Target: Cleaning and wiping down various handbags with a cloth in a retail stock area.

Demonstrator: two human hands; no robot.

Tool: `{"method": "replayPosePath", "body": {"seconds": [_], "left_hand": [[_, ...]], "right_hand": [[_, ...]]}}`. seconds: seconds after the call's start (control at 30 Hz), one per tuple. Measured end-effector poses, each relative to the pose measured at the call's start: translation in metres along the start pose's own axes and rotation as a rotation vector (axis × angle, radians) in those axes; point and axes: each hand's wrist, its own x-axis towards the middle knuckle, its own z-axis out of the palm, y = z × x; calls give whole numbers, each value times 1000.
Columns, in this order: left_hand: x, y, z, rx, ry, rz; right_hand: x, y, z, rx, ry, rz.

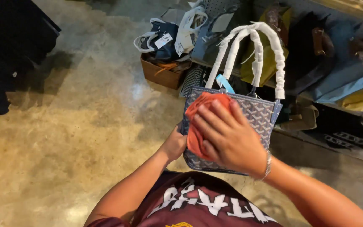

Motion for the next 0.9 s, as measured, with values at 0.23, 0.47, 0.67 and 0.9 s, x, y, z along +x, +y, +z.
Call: {"method": "replayPosePath", "body": {"seconds": [0.23, 0.47, 0.67, 0.9], "left_hand": [[-2, -2, 32, 42, -77, 35], [19, 31, 52, 131, 19, 68], [33, 34, 45, 128, -24, 179], [33, 37, 36, 318, 18, 243]], "right_hand": [[-24, -2, -23, -135, 27, 125], [-20, 52, -34, -18, 122, 242], [3, 12, -26, -25, 85, -1], [24, 22, -45, -31, 119, -15]]}}
